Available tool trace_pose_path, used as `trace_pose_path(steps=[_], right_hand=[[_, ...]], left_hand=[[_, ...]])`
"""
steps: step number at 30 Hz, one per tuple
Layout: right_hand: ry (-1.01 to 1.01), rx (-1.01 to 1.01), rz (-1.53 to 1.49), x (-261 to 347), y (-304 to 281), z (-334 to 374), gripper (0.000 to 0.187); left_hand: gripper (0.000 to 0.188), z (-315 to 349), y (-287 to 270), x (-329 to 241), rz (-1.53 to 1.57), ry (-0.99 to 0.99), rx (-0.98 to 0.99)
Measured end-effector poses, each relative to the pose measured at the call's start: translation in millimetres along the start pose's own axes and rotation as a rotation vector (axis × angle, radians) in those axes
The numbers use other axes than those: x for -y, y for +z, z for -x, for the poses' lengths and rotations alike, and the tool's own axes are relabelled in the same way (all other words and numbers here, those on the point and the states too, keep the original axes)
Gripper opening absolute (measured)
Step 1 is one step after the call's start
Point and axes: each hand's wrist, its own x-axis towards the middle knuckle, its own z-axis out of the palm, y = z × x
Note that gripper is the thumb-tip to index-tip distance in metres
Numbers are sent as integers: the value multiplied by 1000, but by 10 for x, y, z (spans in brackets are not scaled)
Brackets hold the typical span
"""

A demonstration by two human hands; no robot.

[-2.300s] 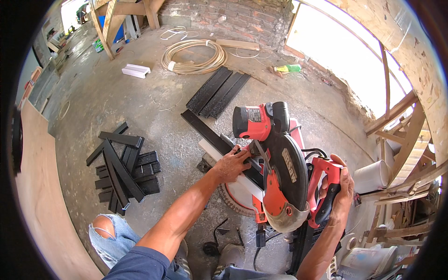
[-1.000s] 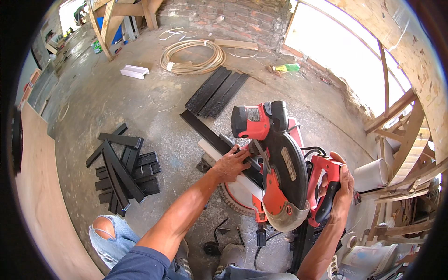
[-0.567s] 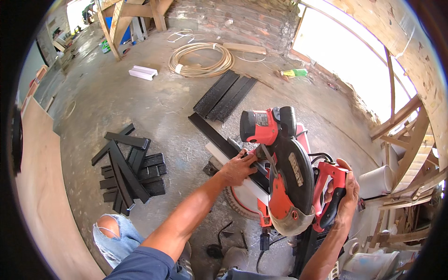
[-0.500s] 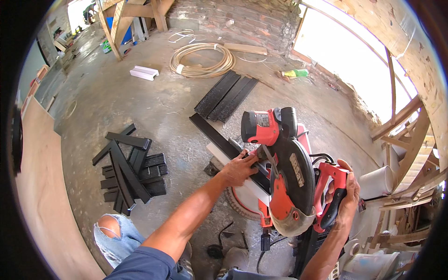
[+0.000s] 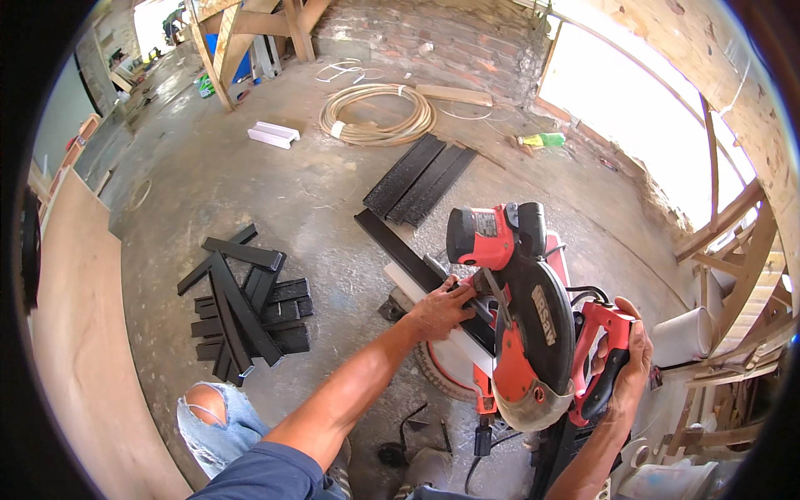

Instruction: The person positions black plastic planks on a miter saw and makes multiple cuts. The person moves the cut pieces aside and aligns the remaining planks before cutting them one by one.

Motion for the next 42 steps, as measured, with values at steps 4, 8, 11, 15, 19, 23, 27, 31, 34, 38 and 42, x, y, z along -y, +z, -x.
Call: trace_pose_path(steps=[4, 8, 11, 15, 19, 23, 27, 31, 34, 38, 42], right_hand=[[11, -9, -17, -5, -7, 6, 56], [6, 2, -4, -3, -21, 5, 56], [6, -4, 7, -11, -24, 14, 57], [-3, 0, 11, -20, -30, 8, 56], [-12, -1, 15, -26, -36, 11, 56], [-18, 9, 16, -8, -3, 22, 57], [-14, -4, 33, -3, -20, 22, 56], [-19, -3, 42, 5, -9, 23, 56], [-7, -4, 49, 16, 3, 15, 56], [-8, -5, 45, 0, -28, 3, 56], [-10, 7, 42, 3, -27, 1, 56]], left_hand=[[41, -6, 1, -2, -7, -5, 1], [42, -27, -22, -11, -6, -14, 33], [42, -19, -10, -8, -12, -18, 46], [43, -22, -57, -14, -15, -19, 66], [43, -29, -9, -15, -21, -21, 39], [42, -13, -18, -11, -16, -22, 42], [42, -23, -47, -25, -12, -25, 47], [43, -31, -27, -26, -25, -25, 54], [42, -14, -28, -19, -25, -25, 57], [41, -21, -40, -27, -17, -23, 52], [41, -22, -46, -21, -26, -24, 70]])
